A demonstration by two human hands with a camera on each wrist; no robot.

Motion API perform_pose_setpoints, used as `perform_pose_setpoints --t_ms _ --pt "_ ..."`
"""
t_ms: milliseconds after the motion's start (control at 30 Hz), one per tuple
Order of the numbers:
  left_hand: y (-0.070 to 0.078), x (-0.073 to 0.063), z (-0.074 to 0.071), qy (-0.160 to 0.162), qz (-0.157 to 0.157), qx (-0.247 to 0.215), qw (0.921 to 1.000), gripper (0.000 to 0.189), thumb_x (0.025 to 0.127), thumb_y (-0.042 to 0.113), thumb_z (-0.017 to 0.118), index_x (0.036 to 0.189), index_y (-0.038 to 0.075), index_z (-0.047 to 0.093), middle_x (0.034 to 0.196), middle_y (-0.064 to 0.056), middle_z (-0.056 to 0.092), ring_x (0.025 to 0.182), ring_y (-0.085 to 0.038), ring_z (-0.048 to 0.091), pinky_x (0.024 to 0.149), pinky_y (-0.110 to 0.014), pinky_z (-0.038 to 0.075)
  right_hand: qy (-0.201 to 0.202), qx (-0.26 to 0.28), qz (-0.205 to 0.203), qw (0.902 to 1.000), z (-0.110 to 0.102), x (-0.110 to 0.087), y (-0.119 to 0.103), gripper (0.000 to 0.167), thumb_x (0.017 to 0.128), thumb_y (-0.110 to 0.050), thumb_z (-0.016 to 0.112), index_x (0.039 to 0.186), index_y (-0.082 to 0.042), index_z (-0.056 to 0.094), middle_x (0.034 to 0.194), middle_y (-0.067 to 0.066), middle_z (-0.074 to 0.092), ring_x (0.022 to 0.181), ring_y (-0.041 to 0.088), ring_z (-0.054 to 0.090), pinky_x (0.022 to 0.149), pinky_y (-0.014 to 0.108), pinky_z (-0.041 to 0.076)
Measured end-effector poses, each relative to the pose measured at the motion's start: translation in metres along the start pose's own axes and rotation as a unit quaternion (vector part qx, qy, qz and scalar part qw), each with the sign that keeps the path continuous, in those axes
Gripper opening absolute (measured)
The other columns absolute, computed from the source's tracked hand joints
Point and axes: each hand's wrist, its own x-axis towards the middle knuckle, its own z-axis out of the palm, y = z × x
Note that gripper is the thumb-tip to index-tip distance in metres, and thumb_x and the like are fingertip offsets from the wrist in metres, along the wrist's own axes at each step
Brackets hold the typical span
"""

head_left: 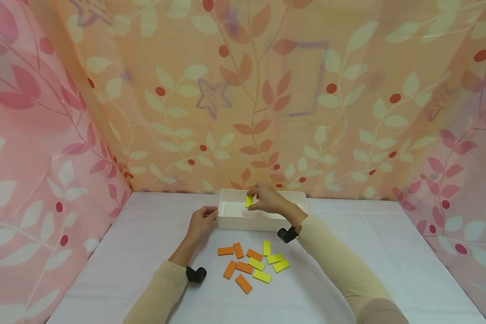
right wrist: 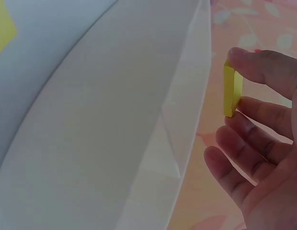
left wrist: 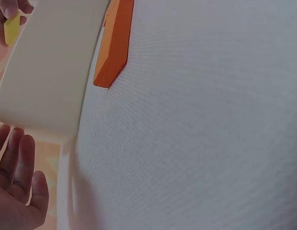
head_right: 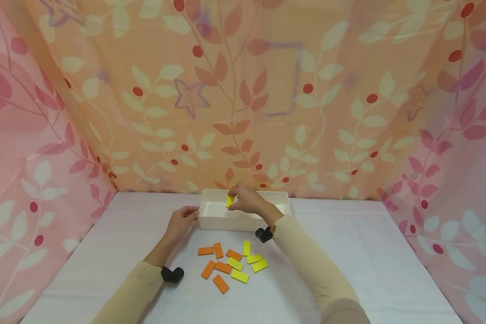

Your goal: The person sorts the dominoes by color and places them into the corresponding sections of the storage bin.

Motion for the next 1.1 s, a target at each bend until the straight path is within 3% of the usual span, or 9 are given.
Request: perform_pose_setpoints --t_ms 533,900,1100 --pt "0.003 -0.001 0.0 -0.003 -0.002 0.008 1.0 0.027 0.096 0.019 0.06 0.117 0.002 0.066 0.111 -0.015 0.068 0.097 -0.023 0.063 0.084 -0.031 0.055 -0.003 0.012 -0.007 0.9999 0.036 0.033 -0.007 0.043 0.082 -0.018 0.078 0.121 -0.005 0.066 0.113 0.011 0.065 0.105 0.029 0.061 0.093 0.04 0.051" --pt "0.004 -0.001 -0.001 -0.01 0.005 0.006 0.9999 0.029 0.096 0.017 0.06 0.118 -0.001 0.065 0.113 -0.018 0.067 0.097 -0.024 0.063 0.084 -0.031 0.054 -0.026 -0.051 -0.005 0.9983 0.048 0.051 -0.013 0.041 0.081 -0.019 0.078 0.118 -0.005 0.067 0.114 0.011 0.066 0.104 0.025 0.061 0.093 0.039 0.05" --pt "0.003 -0.001 -0.001 -0.008 0.01 0.008 0.9999 0.028 0.096 0.016 0.06 0.118 -0.001 0.065 0.113 -0.018 0.068 0.097 -0.023 0.063 0.084 -0.031 0.054 -0.039 -0.083 -0.005 0.9957 0.053 0.06 -0.019 0.038 0.08 -0.018 0.078 0.113 -0.002 0.069 0.105 0.009 0.069 0.091 0.02 0.059 0.088 0.033 0.05"
